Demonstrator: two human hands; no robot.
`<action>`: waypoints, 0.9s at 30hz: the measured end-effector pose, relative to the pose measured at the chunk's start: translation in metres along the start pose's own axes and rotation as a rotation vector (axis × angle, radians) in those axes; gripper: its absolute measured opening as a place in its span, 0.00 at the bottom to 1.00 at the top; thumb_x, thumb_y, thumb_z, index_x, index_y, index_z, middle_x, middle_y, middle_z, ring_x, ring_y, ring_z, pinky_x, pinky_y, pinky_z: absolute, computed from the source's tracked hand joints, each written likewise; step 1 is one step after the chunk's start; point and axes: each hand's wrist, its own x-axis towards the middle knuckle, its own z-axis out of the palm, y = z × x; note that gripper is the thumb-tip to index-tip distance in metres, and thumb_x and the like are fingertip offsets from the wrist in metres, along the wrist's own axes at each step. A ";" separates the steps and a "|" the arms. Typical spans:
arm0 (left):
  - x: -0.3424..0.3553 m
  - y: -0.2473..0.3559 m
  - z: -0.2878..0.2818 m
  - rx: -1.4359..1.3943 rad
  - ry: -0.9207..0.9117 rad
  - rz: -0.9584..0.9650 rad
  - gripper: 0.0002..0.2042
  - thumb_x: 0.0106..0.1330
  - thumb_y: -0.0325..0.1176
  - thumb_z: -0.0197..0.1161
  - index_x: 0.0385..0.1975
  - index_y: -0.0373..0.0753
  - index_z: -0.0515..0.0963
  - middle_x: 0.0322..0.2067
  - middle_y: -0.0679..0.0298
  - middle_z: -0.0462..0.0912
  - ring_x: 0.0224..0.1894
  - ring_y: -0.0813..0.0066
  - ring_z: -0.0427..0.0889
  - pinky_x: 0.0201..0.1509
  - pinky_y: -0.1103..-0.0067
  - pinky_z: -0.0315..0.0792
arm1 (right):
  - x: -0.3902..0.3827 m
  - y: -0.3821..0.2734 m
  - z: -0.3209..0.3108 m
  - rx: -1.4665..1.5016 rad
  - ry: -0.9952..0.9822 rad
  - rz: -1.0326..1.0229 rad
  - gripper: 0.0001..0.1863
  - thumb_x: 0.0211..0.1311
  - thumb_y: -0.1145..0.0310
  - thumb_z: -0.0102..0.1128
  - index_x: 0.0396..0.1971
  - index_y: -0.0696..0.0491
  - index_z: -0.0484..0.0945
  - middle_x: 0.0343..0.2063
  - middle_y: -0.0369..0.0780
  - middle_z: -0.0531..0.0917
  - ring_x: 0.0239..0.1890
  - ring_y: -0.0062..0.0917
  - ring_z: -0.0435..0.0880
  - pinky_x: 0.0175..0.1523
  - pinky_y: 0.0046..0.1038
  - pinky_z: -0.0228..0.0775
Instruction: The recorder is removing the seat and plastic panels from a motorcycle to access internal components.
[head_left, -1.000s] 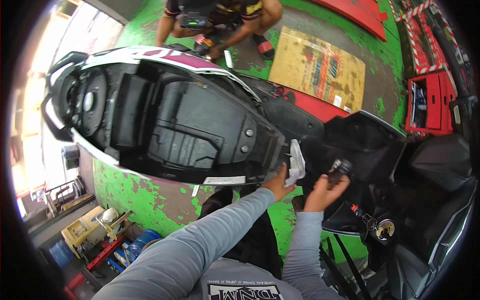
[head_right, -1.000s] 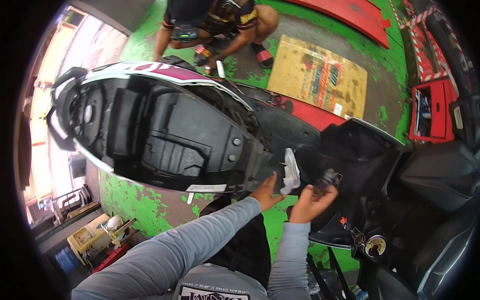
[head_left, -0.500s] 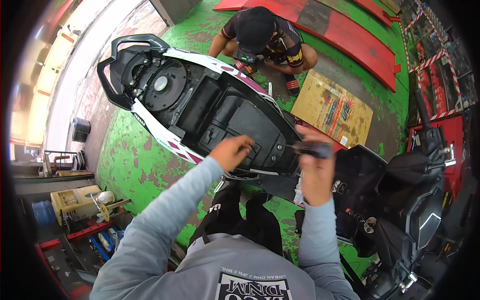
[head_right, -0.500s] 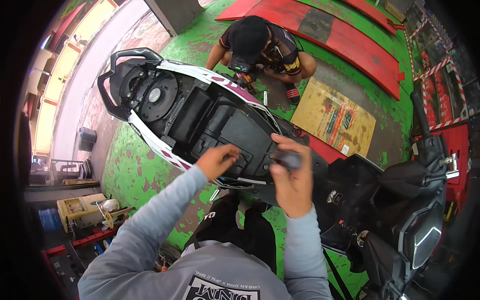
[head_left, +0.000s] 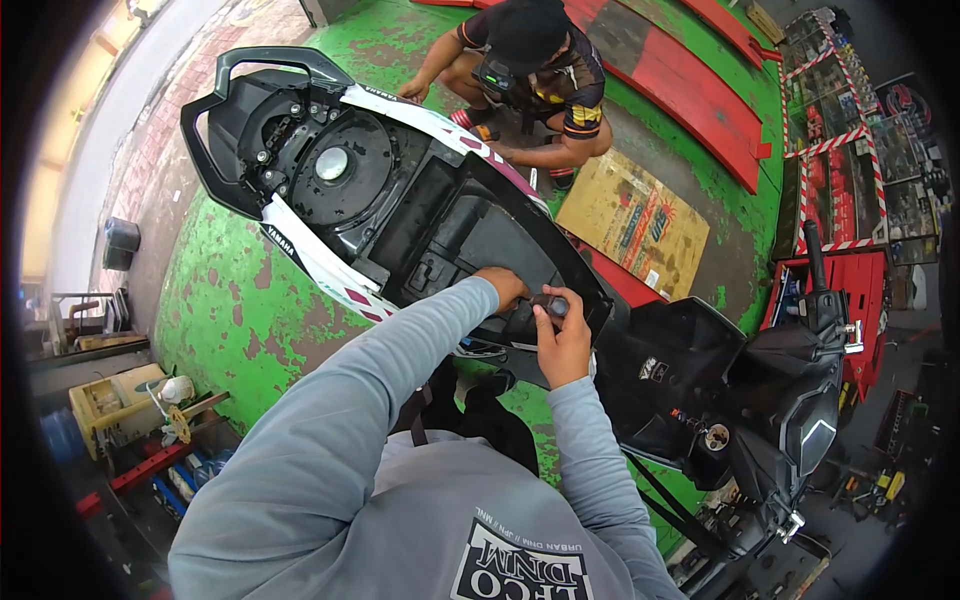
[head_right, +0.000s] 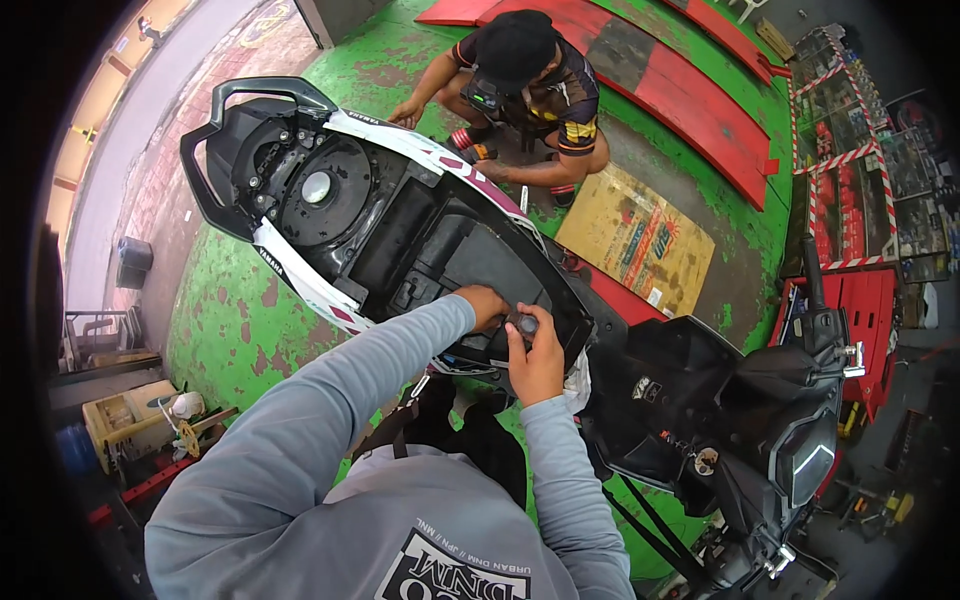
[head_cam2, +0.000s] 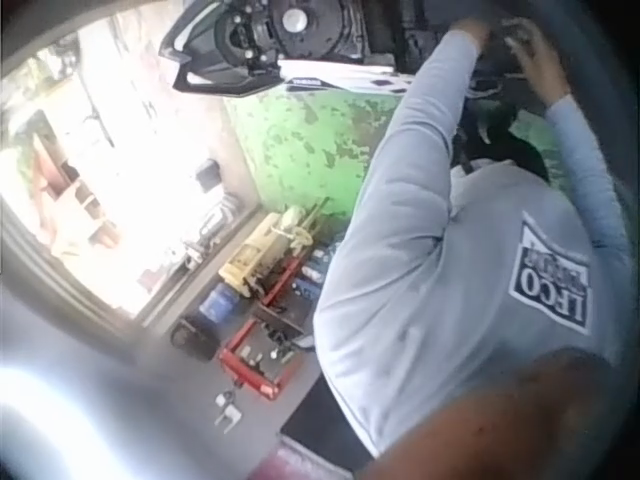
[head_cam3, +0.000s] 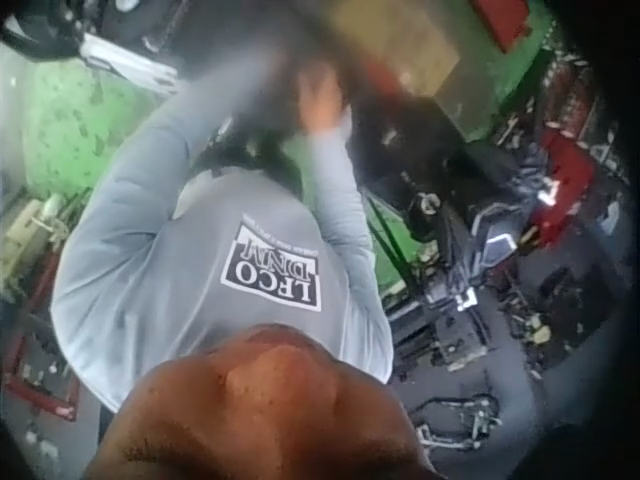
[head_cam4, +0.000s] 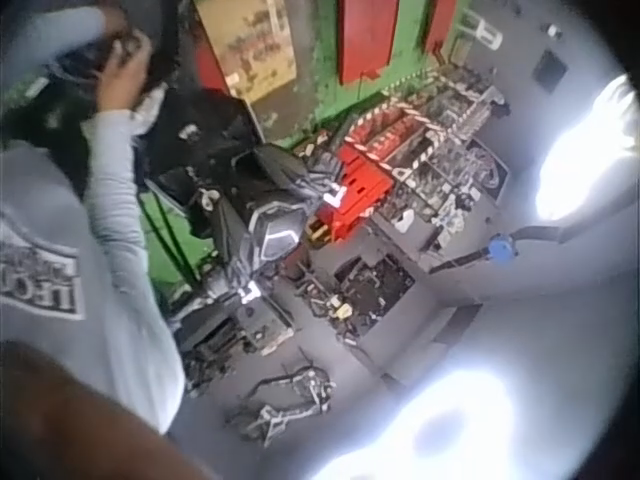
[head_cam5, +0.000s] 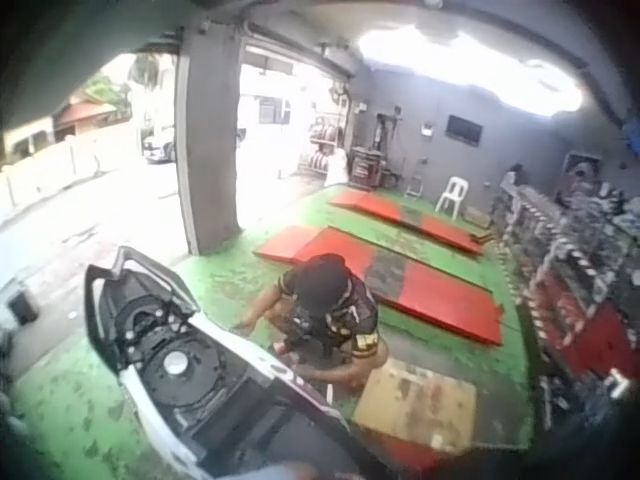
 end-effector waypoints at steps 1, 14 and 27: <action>0.002 -0.001 -0.002 0.000 -0.022 0.001 0.19 0.61 0.37 0.64 0.54 0.57 0.79 0.50 0.58 0.82 0.53 0.57 0.80 0.59 0.66 0.72 | 0.000 0.000 0.001 -0.017 0.000 -0.009 0.17 0.64 0.72 0.61 0.50 0.58 0.70 0.48 0.46 0.81 0.47 0.35 0.84 0.51 0.30 0.76; 0.005 -0.013 -0.003 0.053 0.009 0.140 0.10 0.63 0.40 0.61 0.42 0.51 0.83 0.39 0.58 0.86 0.46 0.54 0.83 0.52 0.63 0.75 | 0.012 -0.018 0.003 -0.149 0.015 -0.026 0.15 0.58 0.70 0.67 0.42 0.56 0.73 0.36 0.46 0.84 0.39 0.37 0.85 0.43 0.33 0.76; -0.001 -0.007 -0.008 0.141 -0.069 0.070 0.14 0.65 0.36 0.59 0.50 0.53 0.80 0.48 0.57 0.83 0.52 0.56 0.81 0.57 0.65 0.74 | 0.061 -0.063 -0.015 -0.733 -0.260 -0.021 0.16 0.50 0.63 0.71 0.32 0.56 0.74 0.25 0.47 0.82 0.32 0.47 0.82 0.38 0.43 0.72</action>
